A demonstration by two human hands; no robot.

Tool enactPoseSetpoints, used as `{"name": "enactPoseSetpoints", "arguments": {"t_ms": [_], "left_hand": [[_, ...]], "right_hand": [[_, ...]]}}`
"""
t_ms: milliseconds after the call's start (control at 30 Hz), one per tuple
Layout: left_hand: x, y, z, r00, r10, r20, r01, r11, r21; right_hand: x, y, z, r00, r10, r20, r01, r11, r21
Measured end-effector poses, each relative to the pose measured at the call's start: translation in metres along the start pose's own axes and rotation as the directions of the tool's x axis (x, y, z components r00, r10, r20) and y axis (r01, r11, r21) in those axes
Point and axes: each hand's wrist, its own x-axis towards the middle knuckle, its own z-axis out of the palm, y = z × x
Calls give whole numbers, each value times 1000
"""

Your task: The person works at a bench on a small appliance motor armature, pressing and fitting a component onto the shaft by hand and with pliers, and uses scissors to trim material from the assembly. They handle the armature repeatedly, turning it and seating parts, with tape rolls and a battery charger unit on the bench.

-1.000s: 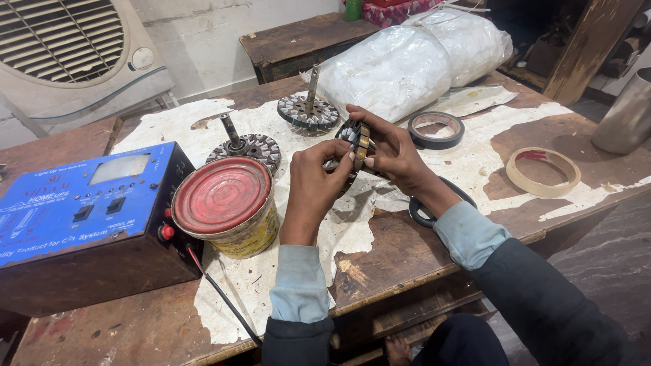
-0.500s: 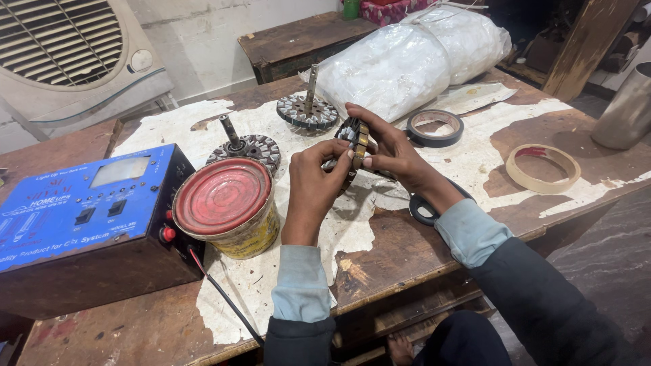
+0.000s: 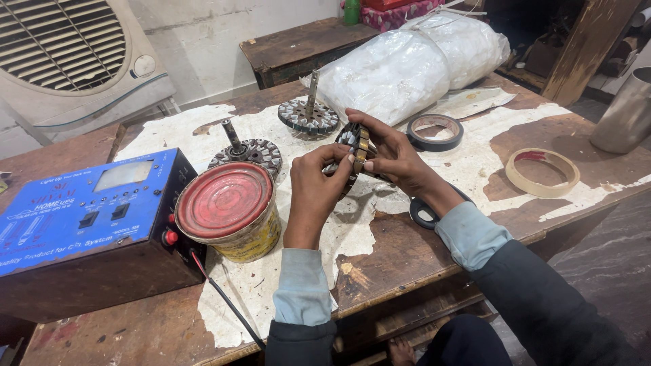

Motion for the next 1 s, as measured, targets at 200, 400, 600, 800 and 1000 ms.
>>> {"name": "enactPoseSetpoints", "arguments": {"t_ms": [200, 400, 600, 800, 1000], "left_hand": [[1, -2, 2, 999, 21, -27, -20, 999, 29], [1, -6, 3, 1000, 10, -28, -10, 1000, 7], [2, -6, 3, 999, -37, -22, 37, 999, 22], [4, -6, 5, 999, -15, -41, 16, 1000, 27], [5, -11, 5, 998, 16, -55, -15, 1000, 14]], "right_hand": [[0, -1, 3, 999, -22, -44, 20, 999, -41], [0, 1, 5, 996, 0, -87, -2, 1000, -23], [2, 5, 3, 997, -20, -79, 18, 999, -27], [3, 8, -2, 997, -49, -67, 47, 998, -31], [5, 7, -5, 998, -49, -33, 45, 993, -108]]}}
